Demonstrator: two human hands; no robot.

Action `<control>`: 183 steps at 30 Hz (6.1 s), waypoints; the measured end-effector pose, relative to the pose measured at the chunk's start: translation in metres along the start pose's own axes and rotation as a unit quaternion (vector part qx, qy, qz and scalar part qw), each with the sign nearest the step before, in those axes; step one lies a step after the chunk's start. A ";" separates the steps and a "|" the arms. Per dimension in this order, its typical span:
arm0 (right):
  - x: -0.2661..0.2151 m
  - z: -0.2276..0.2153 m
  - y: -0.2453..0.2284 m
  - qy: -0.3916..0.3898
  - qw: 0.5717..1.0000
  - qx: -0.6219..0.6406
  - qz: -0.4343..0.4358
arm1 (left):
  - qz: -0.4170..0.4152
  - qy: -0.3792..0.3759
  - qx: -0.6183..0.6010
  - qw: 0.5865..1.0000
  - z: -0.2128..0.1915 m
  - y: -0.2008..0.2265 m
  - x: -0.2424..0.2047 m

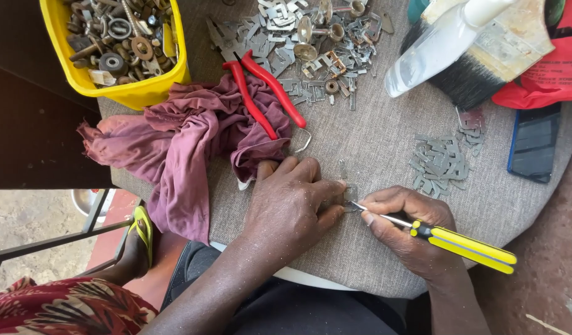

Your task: The person uses a yellow-handled screwdriver to file the edges of small metal parts on a table. They occasionally wipe the parts with a cloth and continue filing. The workspace contains various hardware items, tools, and containers.

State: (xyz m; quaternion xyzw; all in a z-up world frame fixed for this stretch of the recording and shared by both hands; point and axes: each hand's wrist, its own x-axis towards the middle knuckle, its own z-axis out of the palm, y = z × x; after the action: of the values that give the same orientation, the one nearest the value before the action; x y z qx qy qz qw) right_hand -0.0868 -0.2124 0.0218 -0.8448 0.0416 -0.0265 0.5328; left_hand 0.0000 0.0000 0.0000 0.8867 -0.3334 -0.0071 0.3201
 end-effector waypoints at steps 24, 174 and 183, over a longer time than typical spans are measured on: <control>-0.004 -0.001 0.009 0.009 0.998 0.064 -0.010 | -0.002 0.017 -0.007 1.000 -0.001 0.002 0.000; -0.033 0.024 -0.011 0.180 0.983 0.005 0.022 | 0.122 0.027 0.069 0.990 -0.004 0.018 -0.015; -0.027 0.022 -0.013 0.154 0.988 -0.008 0.016 | 0.083 0.064 0.088 0.991 0.009 0.032 -0.029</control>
State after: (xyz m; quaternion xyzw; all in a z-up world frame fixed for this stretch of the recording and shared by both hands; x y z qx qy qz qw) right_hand -0.1109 -0.1845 0.0238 -0.8340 0.1365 -0.1472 0.5139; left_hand -0.0434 -0.0066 0.0054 0.8792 -0.3843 0.1058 0.2611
